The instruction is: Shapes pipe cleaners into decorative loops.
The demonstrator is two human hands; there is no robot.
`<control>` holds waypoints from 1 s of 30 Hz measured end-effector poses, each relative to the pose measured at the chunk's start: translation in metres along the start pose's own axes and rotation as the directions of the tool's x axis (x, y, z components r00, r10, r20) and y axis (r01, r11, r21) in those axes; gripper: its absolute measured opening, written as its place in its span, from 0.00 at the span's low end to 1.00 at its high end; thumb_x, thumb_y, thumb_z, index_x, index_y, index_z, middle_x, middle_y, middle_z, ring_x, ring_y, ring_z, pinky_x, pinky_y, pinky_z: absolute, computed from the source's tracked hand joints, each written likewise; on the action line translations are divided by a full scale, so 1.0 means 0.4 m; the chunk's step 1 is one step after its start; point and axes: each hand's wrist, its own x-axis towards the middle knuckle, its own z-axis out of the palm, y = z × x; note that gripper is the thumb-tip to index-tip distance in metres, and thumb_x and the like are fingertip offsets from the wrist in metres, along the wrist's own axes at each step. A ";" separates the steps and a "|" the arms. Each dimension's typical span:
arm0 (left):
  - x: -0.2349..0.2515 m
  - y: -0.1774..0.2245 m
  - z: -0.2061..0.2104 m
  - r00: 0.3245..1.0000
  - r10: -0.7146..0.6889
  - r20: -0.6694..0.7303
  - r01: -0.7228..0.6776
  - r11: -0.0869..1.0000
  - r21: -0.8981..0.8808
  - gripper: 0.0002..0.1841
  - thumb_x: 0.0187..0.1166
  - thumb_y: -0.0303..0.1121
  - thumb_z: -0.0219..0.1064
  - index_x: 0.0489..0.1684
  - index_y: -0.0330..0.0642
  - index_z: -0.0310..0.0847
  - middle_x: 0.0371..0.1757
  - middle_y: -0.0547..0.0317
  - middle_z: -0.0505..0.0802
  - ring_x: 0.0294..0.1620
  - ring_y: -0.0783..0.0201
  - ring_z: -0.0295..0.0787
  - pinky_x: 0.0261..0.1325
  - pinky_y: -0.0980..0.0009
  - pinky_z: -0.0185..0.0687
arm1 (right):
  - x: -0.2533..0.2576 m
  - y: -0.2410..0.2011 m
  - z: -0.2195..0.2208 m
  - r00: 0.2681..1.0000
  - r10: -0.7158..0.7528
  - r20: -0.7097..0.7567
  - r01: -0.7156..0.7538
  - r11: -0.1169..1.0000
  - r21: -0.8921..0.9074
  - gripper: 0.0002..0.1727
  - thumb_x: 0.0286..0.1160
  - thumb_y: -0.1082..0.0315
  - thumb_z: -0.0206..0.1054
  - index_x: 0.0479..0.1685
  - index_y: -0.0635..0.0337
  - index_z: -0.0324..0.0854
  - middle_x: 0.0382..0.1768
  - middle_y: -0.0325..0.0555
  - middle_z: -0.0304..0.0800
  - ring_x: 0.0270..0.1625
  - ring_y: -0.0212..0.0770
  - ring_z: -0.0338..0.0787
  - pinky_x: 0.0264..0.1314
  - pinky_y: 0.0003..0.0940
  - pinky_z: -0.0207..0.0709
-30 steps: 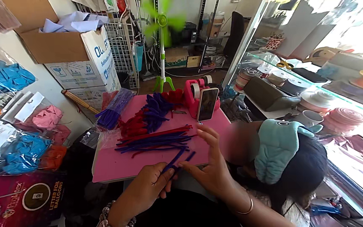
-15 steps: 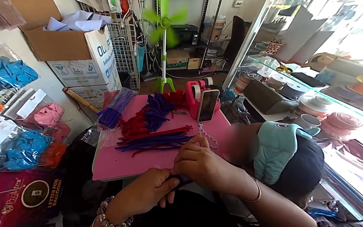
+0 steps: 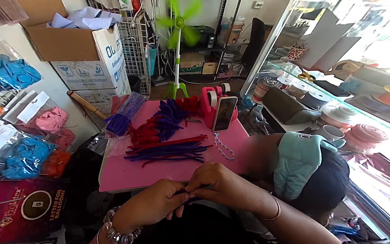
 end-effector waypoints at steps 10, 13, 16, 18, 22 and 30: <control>-0.002 -0.075 0.011 0.926 0.191 -0.325 -0.357 0.723 -0.592 0.07 0.77 0.30 0.73 0.50 0.45 0.91 0.43 0.59 0.98 0.31 0.75 0.92 0.33 0.81 0.87 | -0.006 0.012 0.042 0.842 0.400 -0.362 -0.248 0.883 0.400 0.05 0.69 0.75 0.75 0.41 0.63 0.91 0.38 0.35 0.96 0.41 0.23 0.92 0.50 0.20 0.87; 0.026 -0.043 0.066 0.826 0.070 -0.559 -0.418 0.742 -0.524 0.06 0.79 0.24 0.68 0.47 0.40 0.89 0.39 0.58 0.97 0.28 0.74 0.91 0.30 0.80 0.87 | 0.005 0.008 0.081 0.763 0.413 -0.497 -0.167 0.869 0.466 0.06 0.67 0.78 0.76 0.42 0.65 0.91 0.38 0.38 0.96 0.40 0.26 0.94 0.49 0.23 0.89; 0.053 -0.045 0.096 0.716 0.074 -0.694 -0.453 0.806 -0.381 0.05 0.81 0.25 0.67 0.41 0.39 0.91 0.35 0.61 0.96 0.24 0.78 0.86 0.25 0.84 0.81 | 0.013 0.003 0.103 0.716 0.410 -0.564 -0.112 0.866 0.487 0.06 0.67 0.79 0.76 0.42 0.65 0.91 0.39 0.40 0.96 0.40 0.28 0.94 0.49 0.24 0.90; 0.067 -0.054 0.109 0.628 0.116 -0.770 -0.481 0.835 -0.267 0.05 0.80 0.28 0.69 0.39 0.42 0.92 0.32 0.67 0.94 0.23 0.81 0.83 0.25 0.86 0.78 | 0.014 0.002 0.110 0.700 0.410 -0.585 -0.095 0.865 0.493 0.07 0.67 0.79 0.75 0.42 0.64 0.91 0.39 0.40 0.97 0.40 0.28 0.94 0.49 0.23 0.89; 0.081 -0.054 0.127 0.526 0.123 -0.841 -0.544 0.809 -0.222 0.03 0.77 0.28 0.72 0.41 0.41 0.91 0.32 0.66 0.94 0.26 0.78 0.87 0.27 0.84 0.83 | 0.014 0.007 0.118 0.681 0.415 -0.603 -0.093 0.866 0.491 0.07 0.67 0.79 0.76 0.42 0.64 0.91 0.38 0.39 0.96 0.39 0.27 0.93 0.48 0.22 0.89; 0.077 -0.044 0.136 0.564 0.082 -0.822 -0.555 0.774 -0.304 0.03 0.77 0.25 0.71 0.43 0.38 0.89 0.34 0.60 0.95 0.29 0.74 0.91 0.29 0.81 0.86 | 0.009 0.014 0.128 0.680 0.417 -0.604 -0.087 0.863 0.498 0.08 0.67 0.79 0.76 0.43 0.64 0.90 0.38 0.40 0.96 0.39 0.27 0.94 0.49 0.23 0.89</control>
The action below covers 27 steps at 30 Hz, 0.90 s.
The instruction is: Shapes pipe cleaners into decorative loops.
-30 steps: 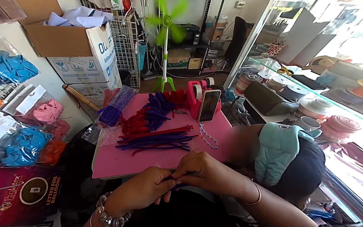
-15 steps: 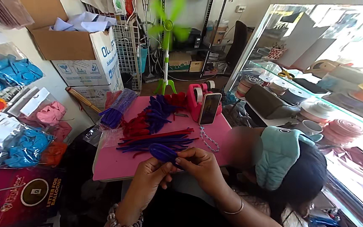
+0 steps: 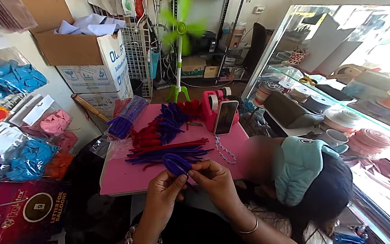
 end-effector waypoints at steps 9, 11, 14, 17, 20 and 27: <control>-0.006 0.001 0.012 0.997 -0.068 -0.045 0.065 0.996 -0.058 0.06 0.73 0.20 0.72 0.43 0.38 0.87 0.34 0.59 0.95 0.31 0.71 0.93 0.32 0.77 0.90 | -0.017 0.003 0.001 1.000 0.015 0.007 -0.015 1.000 0.016 0.06 0.67 0.78 0.76 0.41 0.63 0.90 0.37 0.38 0.96 0.38 0.26 0.93 0.47 0.21 0.88; -0.007 0.001 0.013 0.997 -0.064 -0.051 0.061 0.996 -0.066 0.05 0.73 0.21 0.73 0.41 0.38 0.88 0.35 0.59 0.96 0.32 0.71 0.93 0.33 0.77 0.90 | -0.017 0.001 0.001 1.000 0.024 0.013 -0.025 0.999 0.032 0.06 0.68 0.77 0.76 0.42 0.62 0.90 0.37 0.38 0.95 0.38 0.26 0.93 0.46 0.21 0.88; -0.006 -0.005 0.010 0.999 -0.025 -0.048 0.021 0.998 -0.062 0.05 0.72 0.23 0.74 0.42 0.39 0.90 0.36 0.59 0.96 0.33 0.71 0.93 0.34 0.77 0.90 | -0.019 -0.003 -0.001 0.999 0.033 0.026 -0.034 0.997 0.069 0.06 0.69 0.77 0.76 0.42 0.62 0.90 0.36 0.39 0.95 0.37 0.27 0.92 0.45 0.21 0.88; -0.005 -0.007 0.007 0.999 -0.022 -0.037 0.020 0.998 -0.063 0.05 0.72 0.24 0.75 0.41 0.39 0.90 0.35 0.58 0.96 0.32 0.71 0.93 0.33 0.77 0.90 | -0.020 -0.004 0.000 0.998 0.042 0.039 -0.045 0.995 0.086 0.05 0.69 0.77 0.75 0.42 0.62 0.90 0.36 0.38 0.95 0.37 0.26 0.92 0.44 0.21 0.88; -0.008 0.001 0.006 0.997 -0.078 -0.027 0.075 0.993 -0.089 0.04 0.74 0.23 0.73 0.41 0.38 0.90 0.35 0.57 0.96 0.31 0.71 0.93 0.33 0.77 0.90 | -0.021 -0.005 0.001 0.998 0.056 0.038 -0.059 0.994 0.095 0.05 0.69 0.77 0.75 0.42 0.63 0.90 0.36 0.39 0.95 0.37 0.26 0.92 0.44 0.21 0.87; -0.004 0.018 0.010 0.983 -0.184 -0.004 0.181 0.969 -0.171 0.04 0.77 0.22 0.70 0.40 0.37 0.90 0.35 0.55 0.96 0.29 0.72 0.92 0.30 0.79 0.87 | -0.021 -0.003 -0.001 0.996 0.073 0.056 -0.079 0.991 0.109 0.06 0.71 0.77 0.74 0.44 0.63 0.89 0.36 0.39 0.95 0.37 0.26 0.91 0.45 0.21 0.87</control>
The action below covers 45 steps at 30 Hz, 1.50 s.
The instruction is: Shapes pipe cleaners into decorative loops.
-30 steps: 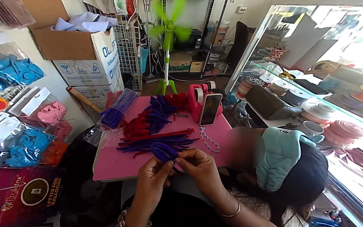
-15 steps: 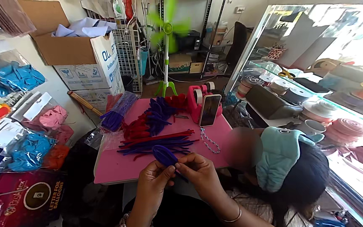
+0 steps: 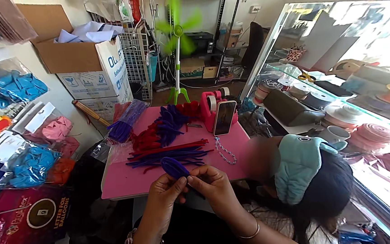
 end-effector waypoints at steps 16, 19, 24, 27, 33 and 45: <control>0.009 -0.006 0.017 0.992 -0.067 -0.104 0.056 0.993 -0.103 0.06 0.82 0.22 0.63 0.38 0.35 0.88 0.32 0.54 0.94 0.27 0.72 0.90 0.28 0.80 0.86 | -0.002 0.012 0.004 0.978 -0.198 0.070 0.210 0.911 -0.356 0.09 0.74 0.69 0.73 0.47 0.61 0.93 0.45 0.40 0.95 0.52 0.30 0.92 0.59 0.25 0.85; 0.011 -0.013 0.027 0.980 -0.129 -0.154 0.098 0.976 -0.197 0.06 0.84 0.24 0.62 0.41 0.34 0.86 0.33 0.51 0.94 0.27 0.69 0.91 0.30 0.77 0.88 | -0.008 0.018 0.009 0.955 -0.278 0.107 0.292 0.805 -0.516 0.15 0.71 0.62 0.77 0.52 0.59 0.92 0.49 0.39 0.94 0.58 0.31 0.89 0.64 0.26 0.82; 0.011 -0.017 0.025 0.954 -0.276 -0.115 0.221 0.911 -0.348 0.07 0.88 0.27 0.58 0.45 0.36 0.83 0.38 0.49 0.95 0.35 0.62 0.95 0.43 0.68 0.93 | -0.005 0.029 0.010 0.926 -0.353 0.131 0.354 0.696 -0.625 0.13 0.68 0.64 0.78 0.49 0.58 0.93 0.47 0.38 0.95 0.58 0.33 0.89 0.67 0.25 0.80; 0.010 -0.020 0.029 0.941 -0.315 -0.121 0.249 0.890 -0.381 0.08 0.88 0.28 0.58 0.45 0.36 0.83 0.37 0.50 0.94 0.35 0.62 0.94 0.45 0.67 0.93 | -0.002 0.036 0.009 0.916 -0.380 0.129 0.369 0.671 -0.643 0.10 0.69 0.65 0.77 0.46 0.57 0.94 0.45 0.37 0.95 0.57 0.33 0.89 0.67 0.26 0.80; 0.014 -0.028 0.032 0.930 -0.348 -0.122 0.272 0.871 -0.409 0.12 0.90 0.29 0.55 0.41 0.36 0.85 0.36 0.52 0.94 0.36 0.64 0.94 0.44 0.69 0.92 | 0.000 0.056 0.002 0.874 -0.457 0.164 0.425 0.559 -0.712 0.07 0.76 0.66 0.71 0.43 0.53 0.95 0.42 0.35 0.95 0.55 0.34 0.89 0.64 0.31 0.79; 0.072 0.088 -0.083 0.960 0.259 0.106 -0.277 0.835 0.475 0.31 0.82 0.42 0.65 0.81 0.34 0.67 0.64 0.57 0.87 0.63 0.66 0.86 0.59 0.70 0.87 | 0.023 0.005 -0.070 0.947 -0.236 0.218 0.305 0.874 -0.377 0.06 0.71 0.71 0.76 0.43 0.60 0.95 0.43 0.39 0.96 0.53 0.28 0.91 0.61 0.21 0.85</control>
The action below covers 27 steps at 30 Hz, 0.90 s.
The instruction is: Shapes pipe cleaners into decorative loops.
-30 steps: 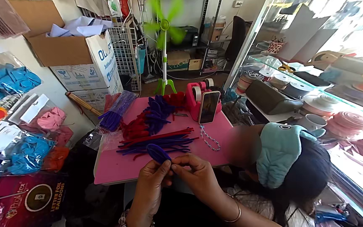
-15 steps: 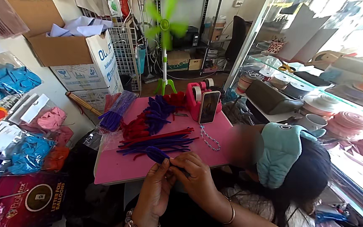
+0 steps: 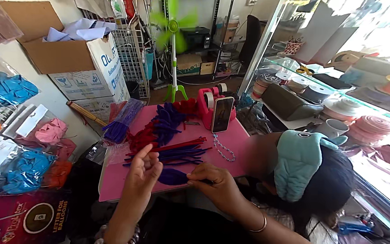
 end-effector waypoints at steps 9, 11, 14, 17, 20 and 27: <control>0.035 0.081 -0.019 0.714 0.008 0.700 -0.475 0.739 0.477 0.18 0.84 0.51 0.61 0.46 0.51 0.93 0.42 0.67 0.96 0.48 0.68 0.92 0.54 0.59 0.85 | 0.001 -0.055 -0.023 0.939 -0.266 0.219 0.322 0.904 -0.282 0.07 0.80 0.67 0.70 0.40 0.56 0.93 0.40 0.40 0.94 0.55 0.37 0.89 0.64 0.31 0.79; 0.033 0.076 -0.023 0.699 -0.014 0.715 -0.465 0.752 0.468 0.19 0.85 0.51 0.60 0.48 0.50 0.93 0.44 0.66 0.96 0.48 0.68 0.93 0.53 0.60 0.86 | -0.005 -0.057 -0.026 0.934 -0.271 0.233 0.335 0.890 -0.309 0.07 0.80 0.67 0.69 0.41 0.55 0.94 0.40 0.39 0.94 0.55 0.37 0.89 0.64 0.32 0.78; 0.026 0.072 -0.019 0.698 -0.038 0.715 -0.432 0.774 0.462 0.19 0.85 0.51 0.60 0.48 0.47 0.92 0.42 0.63 0.96 0.43 0.68 0.92 0.47 0.64 0.86 | -0.006 -0.063 -0.027 0.934 -0.275 0.229 0.340 0.879 -0.334 0.07 0.81 0.67 0.69 0.42 0.55 0.93 0.40 0.39 0.93 0.55 0.37 0.88 0.63 0.32 0.78; 0.022 0.075 -0.013 0.715 -0.082 0.695 -0.370 0.798 0.475 0.19 0.86 0.50 0.60 0.44 0.47 0.92 0.37 0.65 0.94 0.37 0.73 0.89 0.40 0.70 0.83 | -0.004 -0.064 -0.023 0.934 -0.282 0.219 0.345 0.869 -0.354 0.07 0.81 0.67 0.69 0.42 0.54 0.93 0.40 0.38 0.93 0.55 0.37 0.88 0.63 0.31 0.77; 0.018 0.076 -0.008 0.729 -0.117 0.675 -0.343 0.790 0.508 0.18 0.87 0.47 0.58 0.41 0.46 0.90 0.33 0.67 0.94 0.33 0.73 0.89 0.39 0.69 0.83 | -0.004 -0.057 -0.021 0.931 -0.291 0.220 0.357 0.850 -0.386 0.06 0.82 0.66 0.69 0.43 0.53 0.92 0.41 0.37 0.93 0.55 0.37 0.87 0.63 0.31 0.77; -0.003 0.056 0.000 0.770 -0.004 0.638 -0.437 0.725 0.532 0.18 0.87 0.45 0.56 0.35 0.46 0.88 0.26 0.65 0.90 0.24 0.70 0.87 0.27 0.71 0.82 | -0.003 -0.048 -0.019 0.924 -0.300 0.236 0.377 0.815 -0.440 0.08 0.82 0.62 0.69 0.46 0.52 0.92 0.42 0.37 0.92 0.55 0.37 0.87 0.63 0.32 0.76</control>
